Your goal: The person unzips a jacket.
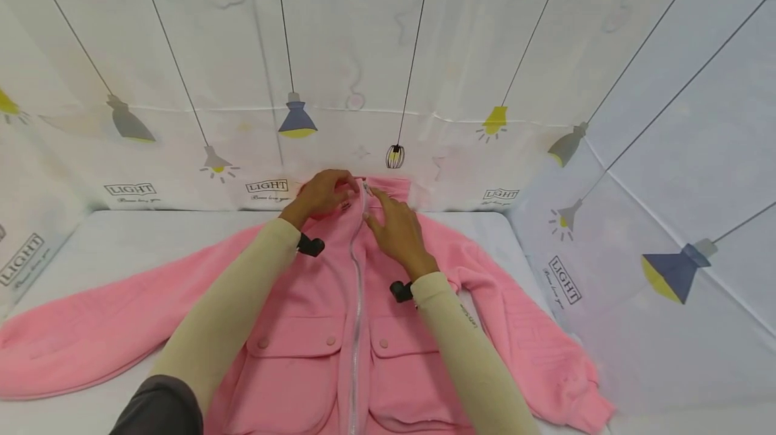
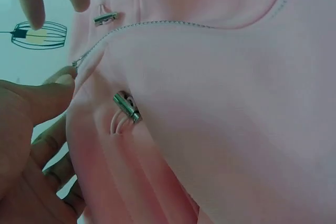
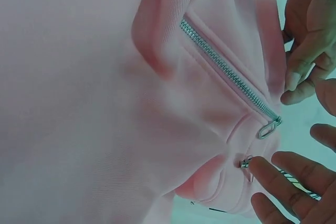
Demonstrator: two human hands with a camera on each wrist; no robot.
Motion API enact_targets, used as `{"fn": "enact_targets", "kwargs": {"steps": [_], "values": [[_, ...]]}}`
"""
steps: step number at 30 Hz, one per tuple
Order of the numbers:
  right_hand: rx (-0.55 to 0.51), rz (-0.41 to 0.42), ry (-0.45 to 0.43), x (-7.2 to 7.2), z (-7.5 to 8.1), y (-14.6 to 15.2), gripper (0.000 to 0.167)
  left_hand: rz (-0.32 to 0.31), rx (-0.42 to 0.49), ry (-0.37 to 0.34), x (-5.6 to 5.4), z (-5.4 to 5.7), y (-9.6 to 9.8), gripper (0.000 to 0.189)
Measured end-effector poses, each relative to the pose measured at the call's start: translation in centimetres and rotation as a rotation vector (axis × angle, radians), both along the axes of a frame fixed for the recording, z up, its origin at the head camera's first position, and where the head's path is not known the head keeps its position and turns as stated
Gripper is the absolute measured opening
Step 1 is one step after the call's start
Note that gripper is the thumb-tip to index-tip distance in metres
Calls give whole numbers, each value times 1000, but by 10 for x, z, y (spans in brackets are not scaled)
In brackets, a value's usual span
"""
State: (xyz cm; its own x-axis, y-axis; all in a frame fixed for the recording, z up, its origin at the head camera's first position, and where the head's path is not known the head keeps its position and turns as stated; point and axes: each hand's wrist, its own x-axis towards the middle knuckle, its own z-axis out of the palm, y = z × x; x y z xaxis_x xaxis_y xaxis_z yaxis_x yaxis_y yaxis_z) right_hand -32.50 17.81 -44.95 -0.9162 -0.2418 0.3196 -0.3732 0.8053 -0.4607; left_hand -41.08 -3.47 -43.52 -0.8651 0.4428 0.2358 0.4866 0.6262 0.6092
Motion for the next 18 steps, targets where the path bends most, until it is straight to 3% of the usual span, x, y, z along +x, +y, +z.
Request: {"fn": "enact_targets", "kwargs": {"steps": [13, 18], "values": [[-66, 6, 4, -5, -2, -3, 55, -48, 134, -150, 1, 3, 7, 16], [-93, 2, 18, -9, -6, -4, 51, -60, 200, -249, 3, 2, 9, 20]]}}
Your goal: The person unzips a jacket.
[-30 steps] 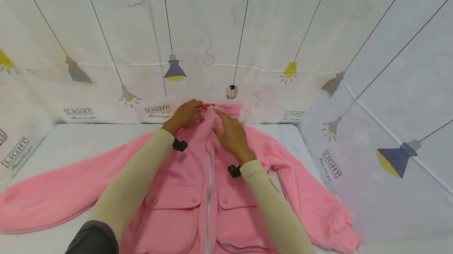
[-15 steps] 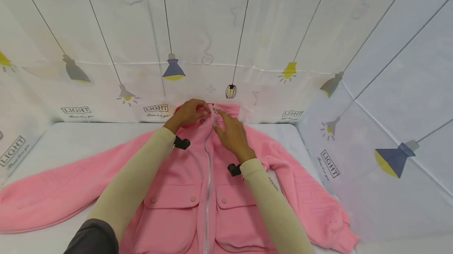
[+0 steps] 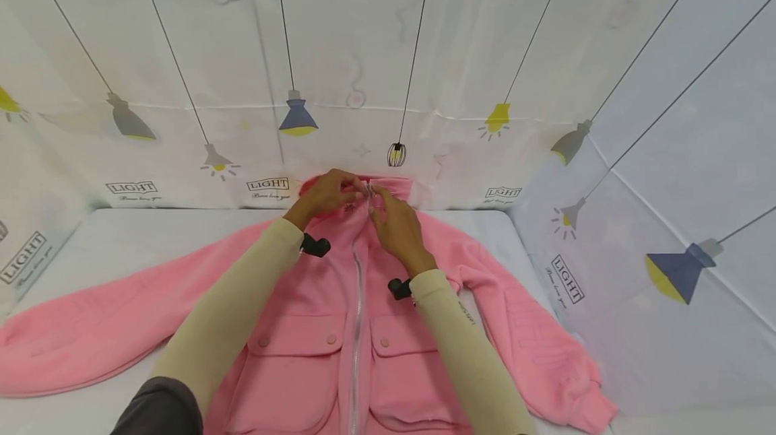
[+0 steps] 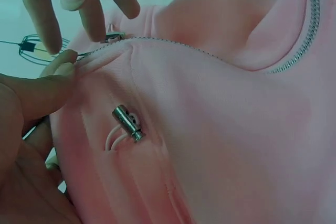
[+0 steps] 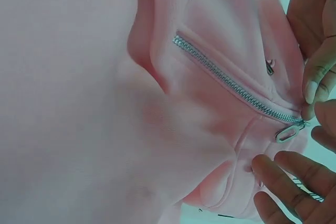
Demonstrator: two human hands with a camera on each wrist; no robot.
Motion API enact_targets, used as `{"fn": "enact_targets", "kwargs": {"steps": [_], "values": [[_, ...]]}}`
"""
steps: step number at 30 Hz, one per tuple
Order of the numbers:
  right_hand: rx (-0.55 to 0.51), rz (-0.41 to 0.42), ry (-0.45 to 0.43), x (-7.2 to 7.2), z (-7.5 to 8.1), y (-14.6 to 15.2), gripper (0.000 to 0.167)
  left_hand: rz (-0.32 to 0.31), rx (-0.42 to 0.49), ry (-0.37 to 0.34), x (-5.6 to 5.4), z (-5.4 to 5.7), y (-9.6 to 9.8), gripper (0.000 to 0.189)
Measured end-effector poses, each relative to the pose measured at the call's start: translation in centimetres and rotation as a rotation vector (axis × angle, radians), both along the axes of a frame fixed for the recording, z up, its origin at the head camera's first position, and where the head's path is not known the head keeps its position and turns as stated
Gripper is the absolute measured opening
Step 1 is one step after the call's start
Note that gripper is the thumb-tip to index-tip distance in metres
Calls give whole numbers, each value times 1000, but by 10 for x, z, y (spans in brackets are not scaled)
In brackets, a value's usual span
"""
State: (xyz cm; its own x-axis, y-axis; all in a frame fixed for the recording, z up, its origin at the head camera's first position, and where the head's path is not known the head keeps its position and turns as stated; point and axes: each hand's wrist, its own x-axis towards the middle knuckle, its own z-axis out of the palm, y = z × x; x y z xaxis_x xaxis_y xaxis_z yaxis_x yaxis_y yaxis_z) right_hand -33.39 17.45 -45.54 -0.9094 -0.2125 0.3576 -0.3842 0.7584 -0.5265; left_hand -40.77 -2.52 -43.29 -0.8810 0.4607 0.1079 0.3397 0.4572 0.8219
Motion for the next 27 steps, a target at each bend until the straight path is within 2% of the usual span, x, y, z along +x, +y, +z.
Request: {"fn": "enact_targets", "kwargs": {"steps": [3, 8, 12, 19, 27], "values": [[-7, -5, 1, -2, -1, -1, 51, -1, 14, -7, 1, 0, 1, 23], [-29, -5, 3, -4, 0, -3, 50, 35, 15, 61, 3, 0, 2, 24], [-71, -2, -17, -4, 1, -4, 46, 73, 26, 78, 5, 0, 2, 21], [-141, -11, -7, -9, -2, -7, 36, 89, 77, 24, 9, -2, 1, 14], [-238, -71, -9, -14, 0, -12, 21, 31, 143, -27, 13, 3, -1, 12]]}}
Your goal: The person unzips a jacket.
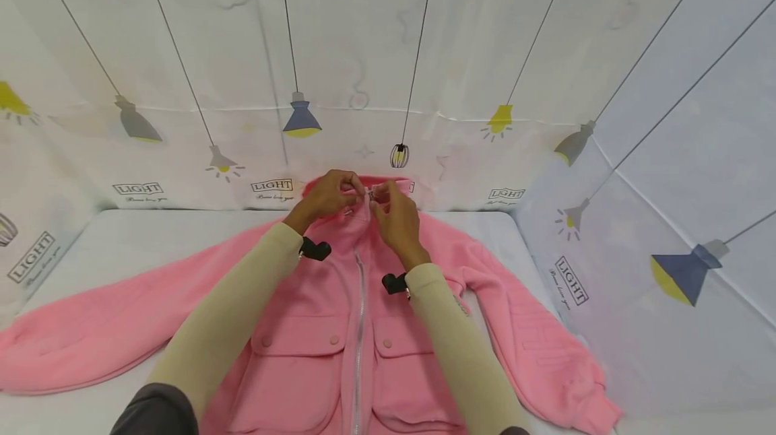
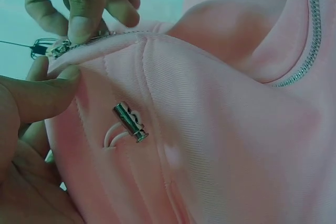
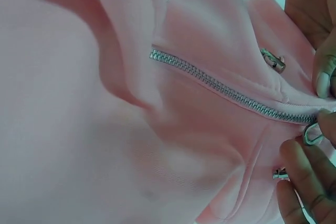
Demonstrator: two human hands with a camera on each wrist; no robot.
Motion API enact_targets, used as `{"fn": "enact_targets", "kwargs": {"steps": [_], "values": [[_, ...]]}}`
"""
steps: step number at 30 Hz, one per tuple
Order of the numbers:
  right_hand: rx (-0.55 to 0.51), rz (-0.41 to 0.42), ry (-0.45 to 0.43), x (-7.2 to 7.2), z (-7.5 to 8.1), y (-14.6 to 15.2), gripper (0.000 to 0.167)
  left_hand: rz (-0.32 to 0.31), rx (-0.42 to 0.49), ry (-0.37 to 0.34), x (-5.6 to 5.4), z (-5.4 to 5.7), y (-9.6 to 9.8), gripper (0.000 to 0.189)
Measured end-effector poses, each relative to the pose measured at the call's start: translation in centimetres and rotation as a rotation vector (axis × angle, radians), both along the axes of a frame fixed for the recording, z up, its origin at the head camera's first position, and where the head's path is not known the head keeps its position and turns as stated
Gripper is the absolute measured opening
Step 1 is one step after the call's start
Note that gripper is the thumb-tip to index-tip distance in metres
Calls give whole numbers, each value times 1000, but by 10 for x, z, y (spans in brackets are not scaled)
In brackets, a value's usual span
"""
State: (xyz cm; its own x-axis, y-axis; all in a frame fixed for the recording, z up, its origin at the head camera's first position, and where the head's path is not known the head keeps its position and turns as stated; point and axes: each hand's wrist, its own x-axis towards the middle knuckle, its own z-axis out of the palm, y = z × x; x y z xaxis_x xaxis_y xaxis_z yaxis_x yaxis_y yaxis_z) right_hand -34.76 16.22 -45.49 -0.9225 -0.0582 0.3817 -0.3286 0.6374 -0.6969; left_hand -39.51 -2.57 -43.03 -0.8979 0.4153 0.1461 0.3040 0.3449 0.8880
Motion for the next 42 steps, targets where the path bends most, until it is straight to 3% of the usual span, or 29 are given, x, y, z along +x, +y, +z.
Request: {"fn": "enact_targets", "kwargs": {"steps": [4, 10, 18, 23, 34, 42], "values": [[-33, 4, -6, -1, -1, 0, 17, -20, 27, -17, 2, 2, -1, 13], [-46, 55, 5, -1, -2, -1, 12, -1, 2, 5, 2, 2, -3, 15], [-28, -14, 46, 2, -4, -2, 20, 19, 27, 7, 0, -1, -6, 15], [-46, -14, 61, 4, -4, 1, 13, 25, 19, 26, -1, -2, -9, 15], [-102, -12, -16, -2, -8, -2, 24, 10, 17, 21, -1, -4, -11, 14], [-107, 24, -62, -6, -8, -4, 19, -16, 33, 0, -1, -4, -13, 15]]}}
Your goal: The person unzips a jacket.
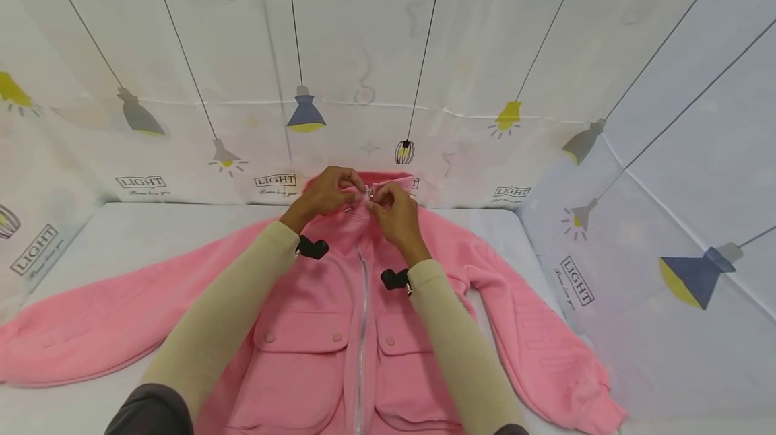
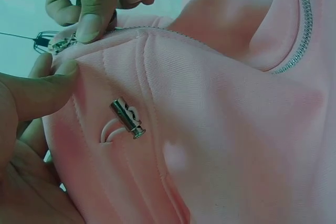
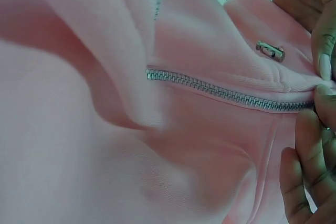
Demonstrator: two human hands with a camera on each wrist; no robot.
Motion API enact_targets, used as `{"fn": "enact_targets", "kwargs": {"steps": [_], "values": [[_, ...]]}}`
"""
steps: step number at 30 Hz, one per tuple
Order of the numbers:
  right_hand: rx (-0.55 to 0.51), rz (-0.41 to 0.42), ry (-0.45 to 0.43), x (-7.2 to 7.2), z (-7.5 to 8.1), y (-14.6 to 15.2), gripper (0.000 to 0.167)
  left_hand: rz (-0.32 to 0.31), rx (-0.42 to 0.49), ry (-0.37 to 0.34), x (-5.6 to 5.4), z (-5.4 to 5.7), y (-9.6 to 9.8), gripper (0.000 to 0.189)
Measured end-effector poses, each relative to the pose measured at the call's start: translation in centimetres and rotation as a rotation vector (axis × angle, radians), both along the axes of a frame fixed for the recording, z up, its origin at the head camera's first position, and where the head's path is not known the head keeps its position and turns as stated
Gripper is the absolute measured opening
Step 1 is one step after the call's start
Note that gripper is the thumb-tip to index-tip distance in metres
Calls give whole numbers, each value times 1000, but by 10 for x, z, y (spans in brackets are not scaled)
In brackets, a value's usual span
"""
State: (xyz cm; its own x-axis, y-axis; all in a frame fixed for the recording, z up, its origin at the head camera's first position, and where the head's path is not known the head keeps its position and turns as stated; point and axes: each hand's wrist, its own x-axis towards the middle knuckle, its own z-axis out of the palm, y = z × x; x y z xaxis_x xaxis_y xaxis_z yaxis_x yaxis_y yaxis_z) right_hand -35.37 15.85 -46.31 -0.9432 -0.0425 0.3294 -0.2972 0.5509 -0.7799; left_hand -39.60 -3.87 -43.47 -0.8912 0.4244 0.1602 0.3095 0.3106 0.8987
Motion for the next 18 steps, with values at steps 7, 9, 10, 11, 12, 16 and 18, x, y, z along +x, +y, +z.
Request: {"fn": "enact_targets", "kwargs": {"steps": [7, 9, 10, 11, 12, 16, 18], "values": [[-39, 30, -24, 2, 2, 0, 15, 48, -32, 25, 0, -1, 2, 12], [-56, 40, -19, 2, 2, 0, 13, 63, -41, 23, 1, -1, 2, 12], [-63, 46, -16, 2, 1, 1, 13, 72, -47, 25, 1, 0, 3, 12], [-72, 53, -14, 2, 1, 1, 12, 78, -50, 25, 2, 0, 3, 12], [-78, 57, -13, 2, 0, 1, 12, 80, -49, 26, 2, 0, 3, 12], [-69, 65, -15, 4, -2, 3, 12, 82, -24, 24, 4, 0, 3, 13], [-53, 62, -28, 5, -4, 3, 12, 80, 7, 17, 4, 0, 2, 15]]}}
